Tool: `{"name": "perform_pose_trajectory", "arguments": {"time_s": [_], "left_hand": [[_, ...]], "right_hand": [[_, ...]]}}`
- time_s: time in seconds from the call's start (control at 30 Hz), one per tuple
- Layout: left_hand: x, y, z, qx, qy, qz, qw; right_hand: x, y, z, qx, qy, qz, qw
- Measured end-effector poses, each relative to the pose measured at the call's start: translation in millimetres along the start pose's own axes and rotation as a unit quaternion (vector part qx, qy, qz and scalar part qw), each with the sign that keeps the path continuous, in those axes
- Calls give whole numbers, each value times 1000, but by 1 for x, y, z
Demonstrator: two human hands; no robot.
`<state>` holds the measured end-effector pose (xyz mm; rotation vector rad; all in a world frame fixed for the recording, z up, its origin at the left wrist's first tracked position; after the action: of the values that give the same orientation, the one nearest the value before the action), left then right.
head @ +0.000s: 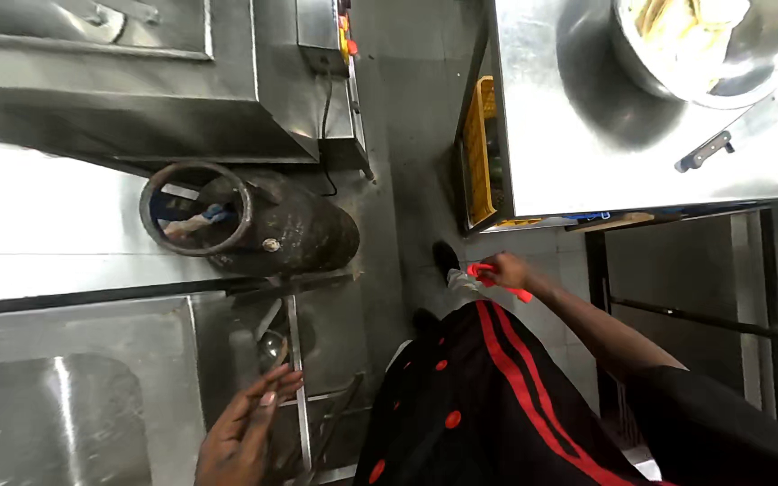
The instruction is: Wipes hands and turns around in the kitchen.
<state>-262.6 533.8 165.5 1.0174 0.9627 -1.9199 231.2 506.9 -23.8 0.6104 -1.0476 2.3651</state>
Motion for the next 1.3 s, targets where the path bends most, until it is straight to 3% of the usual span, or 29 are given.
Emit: {"name": "perform_pose_trajectory", "arguments": {"time_s": [0.07,0.1,0.17,0.3,0.4,0.47,0.5,0.57,0.63,0.67,0.73,0.8,0.87,0.93,1.0,1.07,1.1,1.17,1.23,1.3], "left_hand": [[-1,-3,-4,-14,5,12,1000],[-1,-3,-8,-21,7,14,1000],[-5,1,-18,-34,7,13,999],[-5,22,-33,-24,-13,35,999],[-5,33,-46,12,-15,34,999],[-4,38,-53,17,-14,34,999],[-4,39,-53,12,-16,34,999],[-2,37,-52,3,-18,29,999],[3,37,-49,-6,-26,24,999],[5,38,-48,-9,-31,23,999],[9,42,-47,-8,-33,22,999],[14,44,-49,1,-22,17,1000],[21,49,-50,10,-14,9,1000],[29,52,-46,18,-6,11,1000],[34,52,-45,34,16,14,999],[40,51,-35,46,29,19,998],[42,49,-29,47,33,19,998],[49,39,-11,49,31,24,998],[61,35,10,47,13,16,999],[69,36,30,53,-20,-2,998]], "right_hand": [[57,-42,55,-56,-112,-162,979],[86,-53,80,-40,-167,-217,961],[110,-41,102,9,-200,-200,959],[44,9,40,55,-89,-85,991],[-19,40,-15,101,13,-13,995],[-54,38,-29,125,100,64,985],[-66,31,-24,105,122,75,984],[-64,-6,9,-20,123,-12,992],[-29,-49,59,-144,42,-122,981],[-1,-66,85,-166,-21,-164,972],[59,-75,127,-139,-153,-213,955],[92,-48,131,-89,-211,-186,956],[77,-13,103,-57,-168,-157,972],[32,28,60,-9,-94,-134,986],[-21,59,20,64,6,-13,998],[-68,74,12,132,118,104,979],[-82,69,21,124,144,115,975],[-71,46,71,31,143,26,989],[-20,25,150,-75,79,-128,986],[50,32,226,-118,4,-262,958]]}}
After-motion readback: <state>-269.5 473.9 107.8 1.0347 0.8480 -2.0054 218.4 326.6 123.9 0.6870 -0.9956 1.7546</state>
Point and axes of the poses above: each hand's wrist, its own z-axis away from the middle knuckle, its own y-axis out of the palm, x = y × z, the point moved 3 cm from there along -z, towards the middle knuckle, and after that the axes turned 3 degrees about x, right-handed, at the moved point
